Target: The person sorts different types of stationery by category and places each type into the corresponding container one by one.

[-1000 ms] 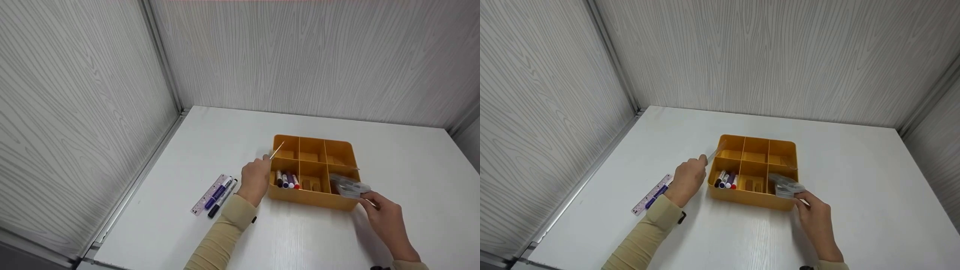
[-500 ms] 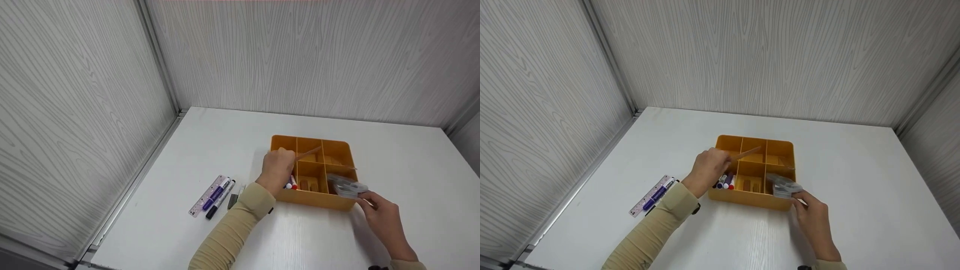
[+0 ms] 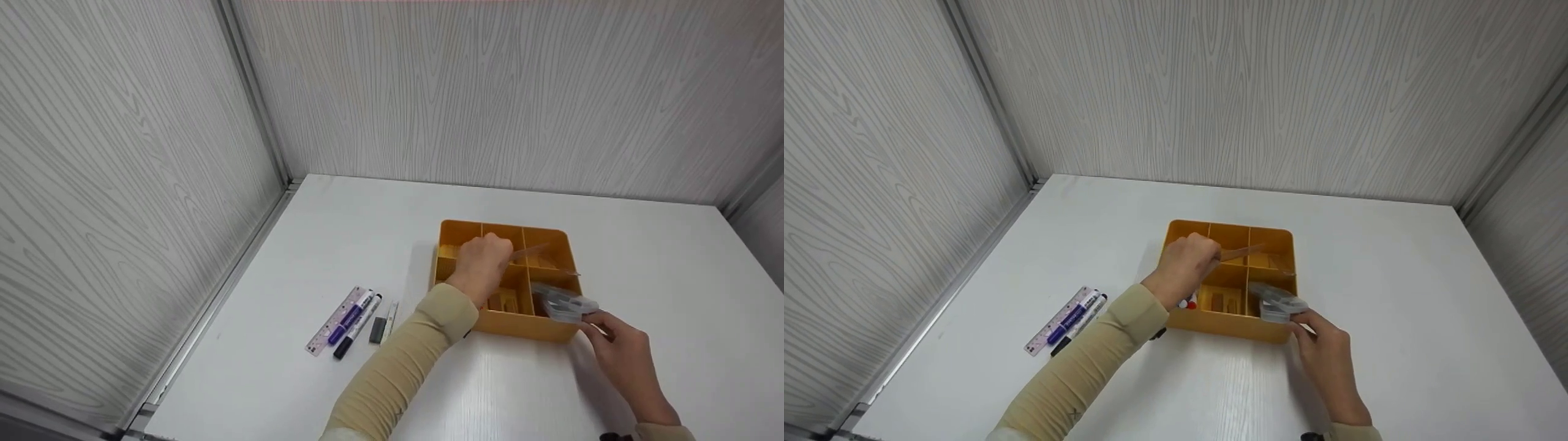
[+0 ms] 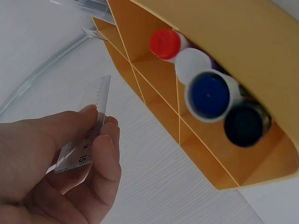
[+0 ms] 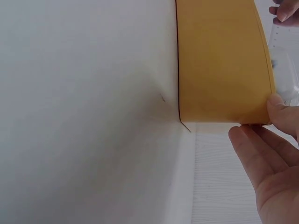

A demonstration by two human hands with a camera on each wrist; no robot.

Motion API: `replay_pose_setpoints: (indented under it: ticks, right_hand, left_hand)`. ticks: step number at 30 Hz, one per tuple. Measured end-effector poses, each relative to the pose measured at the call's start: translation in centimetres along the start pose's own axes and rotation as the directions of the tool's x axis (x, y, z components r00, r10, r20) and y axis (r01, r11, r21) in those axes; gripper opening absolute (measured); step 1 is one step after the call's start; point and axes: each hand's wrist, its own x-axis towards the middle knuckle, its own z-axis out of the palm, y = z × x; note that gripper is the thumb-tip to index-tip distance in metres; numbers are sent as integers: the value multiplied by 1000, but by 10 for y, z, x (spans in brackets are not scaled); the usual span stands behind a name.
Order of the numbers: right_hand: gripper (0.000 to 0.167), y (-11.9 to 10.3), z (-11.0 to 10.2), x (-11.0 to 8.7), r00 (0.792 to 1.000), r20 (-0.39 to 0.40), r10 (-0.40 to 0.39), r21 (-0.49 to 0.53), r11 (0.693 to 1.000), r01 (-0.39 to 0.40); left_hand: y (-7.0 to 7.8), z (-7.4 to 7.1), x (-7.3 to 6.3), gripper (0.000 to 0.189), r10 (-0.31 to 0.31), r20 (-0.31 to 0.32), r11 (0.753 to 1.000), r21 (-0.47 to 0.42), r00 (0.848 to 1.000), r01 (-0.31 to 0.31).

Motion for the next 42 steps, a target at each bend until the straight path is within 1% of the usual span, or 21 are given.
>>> replay_pose_setpoints:
  ticks: [3, 7, 9, 11, 14, 16, 18, 20, 22, 24, 27, 30, 33, 36, 40, 42]
  right_hand:
    - [14, 0, 0, -1, 1000, 3, 13, 7, 1000, -13]
    - [13, 0, -1, -2, 1000, 15, 20, 18, 1000, -20]
    - [13, 0, -2, -2, 1000, 17, 19, 22, 1000, -20]
    - [13, -1, -2, -2, 1000, 12, 19, 24, 1000, -19]
    - [14, -1, -2, -3, 1000, 0, 14, 27, 1000, -14]
    - [14, -1, -2, -3, 1000, -8, 6, 26, 1000, -5]
    - [14, -1, -1, -3, 1000, -13, -3, 23, 1000, 3]
    - [14, -1, 0, -3, 1000, -18, -12, 17, 1000, 13]
    - [13, -1, 1, -4, 1000, -21, -14, 12, 1000, 15]
    - [13, -1, 1, -4, 999, -26, -20, 14, 1000, 20]
    - [13, -1, 0, -4, 999, -29, -31, 34, 999, 32]
    - [14, -1, 1, -3, 999, -27, -40, 44, 998, 41]
    - [14, -1, 1, -3, 999, -20, -32, 34, 999, 32]
    - [15, -2, 2, -3, 1000, -15, -24, 39, 999, 24]
    - [15, -1, 3, -3, 999, -18, -35, 58, 998, 36]
    - [15, -2, 3, -2, 999, -19, -40, 65, 997, 41]
  left_hand:
    - [10, 6, 5, 10, 15, -18, 998, 56, 1000, -14]
    - [21, 13, 9, 11, 35, -29, 988, 155, 999, -30]
    - [26, 16, 11, 11, 49, -36, 982, 185, 998, -41]
    - [30, 18, 13, 12, 62, -42, 980, 194, 997, -53]
    - [37, 20, 16, 11, 70, -50, 983, 173, 996, -61]
    - [41, 21, 17, 12, 74, -35, 988, 138, 997, -69]
    - [44, 21, 17, 14, 86, -12, 991, 101, 996, -84]
    - [47, 22, 18, 17, 103, 26, 993, 50, 994, -104]
    - [48, 24, 17, 19, 125, 56, 992, 1, 991, -125]
    - [49, 26, 18, 20, 142, 84, 990, -26, 986, -140]
    - [51, 30, 19, 21, 149, 110, 989, -10, 983, -149]
    - [50, 34, 20, 24, 135, 137, 990, 26, 981, -140]
    - [50, 38, 20, 25, 118, 168, 992, 20, 979, -123]
    - [47, 40, 18, 24, 123, 201, 992, -4, 972, -125]
    - [43, 41, 15, 28, 145, 211, 989, -11, 967, -146]
    - [41, 42, 14, 32, 151, 203, 988, -10, 967, -152]
